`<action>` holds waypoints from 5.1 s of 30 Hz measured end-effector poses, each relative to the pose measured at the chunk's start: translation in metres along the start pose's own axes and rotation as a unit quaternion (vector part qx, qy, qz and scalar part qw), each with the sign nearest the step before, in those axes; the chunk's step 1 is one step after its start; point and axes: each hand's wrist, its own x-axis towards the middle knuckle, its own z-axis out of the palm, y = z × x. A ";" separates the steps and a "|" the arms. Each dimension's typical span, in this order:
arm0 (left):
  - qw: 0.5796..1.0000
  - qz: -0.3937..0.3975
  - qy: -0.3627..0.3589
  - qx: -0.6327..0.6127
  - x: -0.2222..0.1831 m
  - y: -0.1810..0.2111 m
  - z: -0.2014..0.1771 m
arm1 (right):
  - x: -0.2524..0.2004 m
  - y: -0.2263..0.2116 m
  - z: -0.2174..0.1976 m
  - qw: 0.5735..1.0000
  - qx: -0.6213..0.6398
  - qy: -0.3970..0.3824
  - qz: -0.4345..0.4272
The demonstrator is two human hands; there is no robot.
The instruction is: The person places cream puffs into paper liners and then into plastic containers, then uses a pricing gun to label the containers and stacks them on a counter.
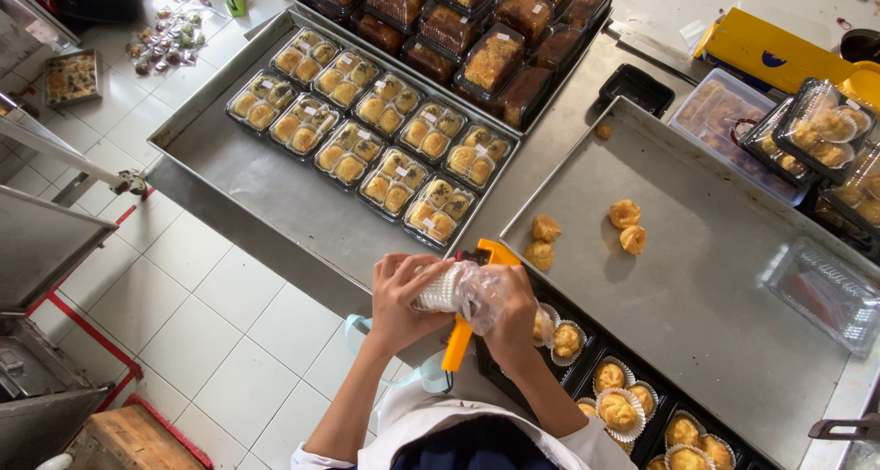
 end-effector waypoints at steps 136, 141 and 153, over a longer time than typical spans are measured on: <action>0.766 -0.345 -0.205 -0.501 -0.116 0.078 0.196 | -0.146 0.040 -0.118 0.979 -0.058 -0.023 0.196; 0.960 0.087 -0.193 -0.184 -0.098 0.092 0.149 | -0.180 0.076 -0.115 0.969 -0.053 0.040 0.238; 0.910 0.237 -0.339 0.021 -0.121 0.043 0.153 | -0.206 0.077 -0.059 0.956 -0.193 -0.042 0.215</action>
